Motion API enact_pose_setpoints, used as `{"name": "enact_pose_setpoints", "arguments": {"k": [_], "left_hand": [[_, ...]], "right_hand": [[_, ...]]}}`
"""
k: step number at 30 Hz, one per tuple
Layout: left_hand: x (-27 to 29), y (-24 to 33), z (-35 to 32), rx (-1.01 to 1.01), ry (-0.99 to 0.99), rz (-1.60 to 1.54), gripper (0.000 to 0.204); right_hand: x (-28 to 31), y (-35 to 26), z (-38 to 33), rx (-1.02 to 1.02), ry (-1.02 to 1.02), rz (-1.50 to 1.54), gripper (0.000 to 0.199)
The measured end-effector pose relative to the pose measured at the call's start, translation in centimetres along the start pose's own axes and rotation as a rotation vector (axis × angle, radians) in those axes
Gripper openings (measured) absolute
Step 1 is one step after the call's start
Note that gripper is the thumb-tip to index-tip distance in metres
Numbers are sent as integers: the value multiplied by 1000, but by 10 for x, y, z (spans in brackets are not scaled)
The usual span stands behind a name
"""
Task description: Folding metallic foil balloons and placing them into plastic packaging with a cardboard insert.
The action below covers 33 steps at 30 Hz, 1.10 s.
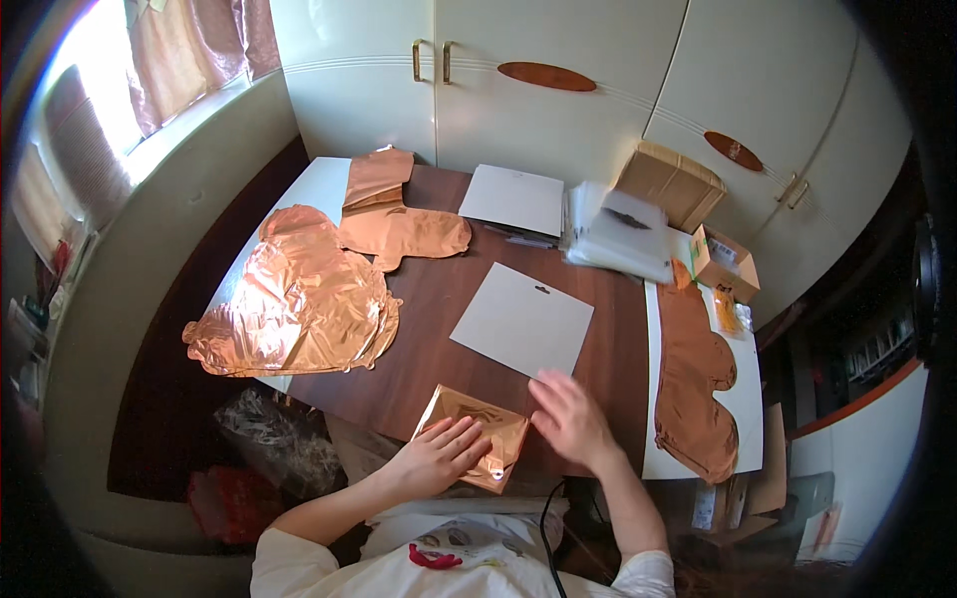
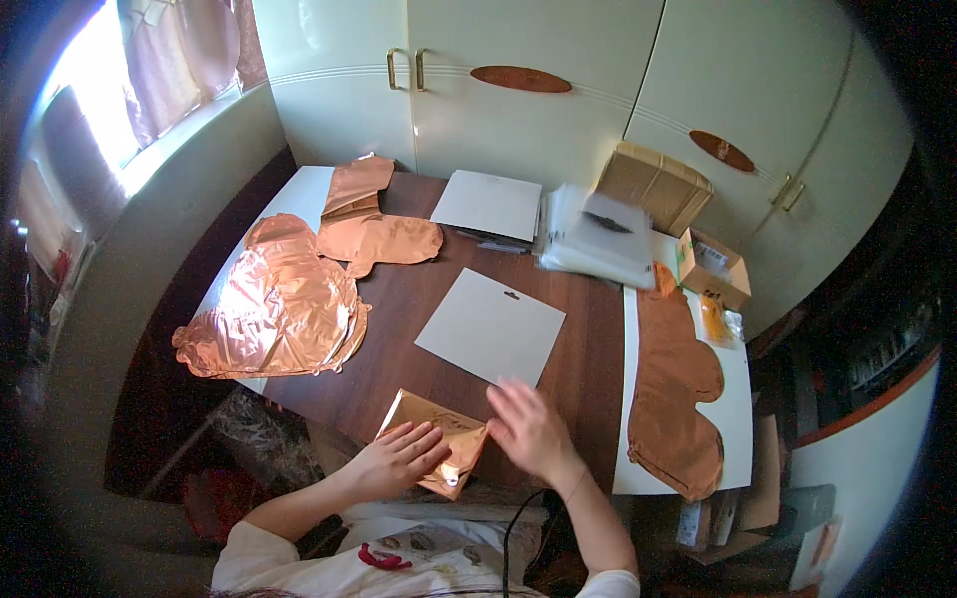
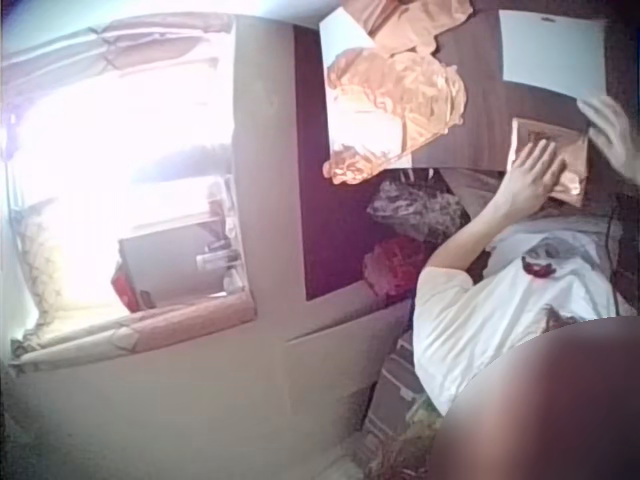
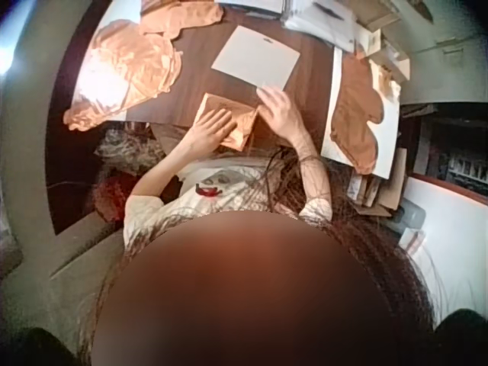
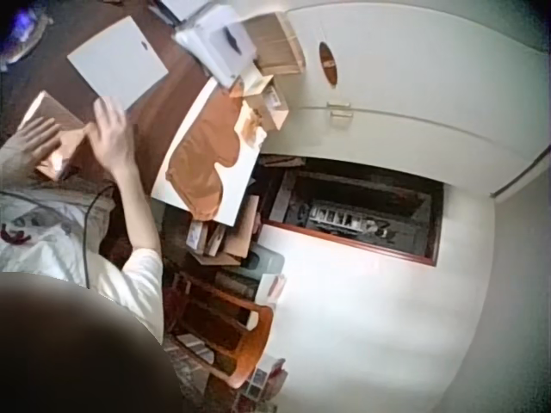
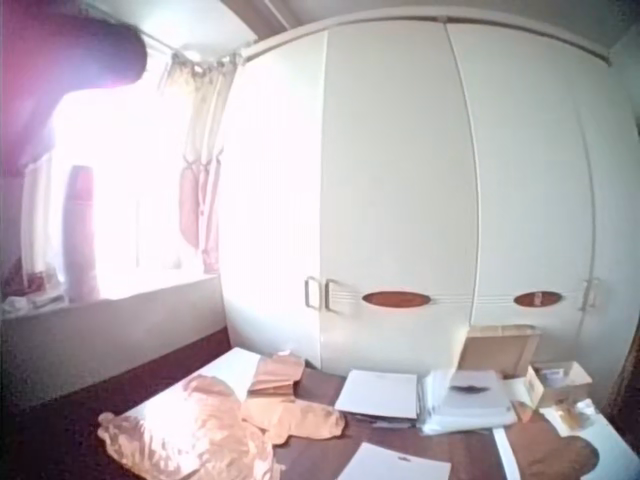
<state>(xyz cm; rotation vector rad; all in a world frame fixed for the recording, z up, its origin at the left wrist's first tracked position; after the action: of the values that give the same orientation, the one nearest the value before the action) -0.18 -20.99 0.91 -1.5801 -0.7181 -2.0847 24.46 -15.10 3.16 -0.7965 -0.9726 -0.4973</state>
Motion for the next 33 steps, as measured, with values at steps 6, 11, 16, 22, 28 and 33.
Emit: {"name": "enact_pose_setpoints", "arguments": {"k": [6, 11, 16, 22, 28, 33], "left_hand": [[55, -5, 9, 560, 111, -1141, 39], [16, -24, 11, 1020, 759, -2228, 37], [10, -18, 37, 1159, 500, -2338, 46], [-10, -18, 70, 1207, 368, -2319, 47], [-16, -21, 76, 1196, 282, -2357, 44], [-12, -18, 80, 1200, 281, -2319, 45]], "right_hand": [[-14, 27, 1, -108, -211, -279, 50], [-10, -53, -24, 150, -192, 8, 50], [11, -24, -19, -15, -38, -150, 36], [4, 7, -35, -83, -99, -118, 35], [12, 32, 6, 45, -79, -46, 48], [9, 55, 53, 183, -385, -116, 90]]}}
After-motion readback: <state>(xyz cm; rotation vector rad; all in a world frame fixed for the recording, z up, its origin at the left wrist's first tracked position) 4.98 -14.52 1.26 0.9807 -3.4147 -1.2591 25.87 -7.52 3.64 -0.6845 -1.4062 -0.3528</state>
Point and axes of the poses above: each hand's wrist, its own z-axis towards the middle knuckle, its own x-axis out of the back of the hand, y = z × x, the point moved 1 cm from there along z, towards the middle knuckle, and after that the axes turned 2 degrees about y, right-handed, at the moved point
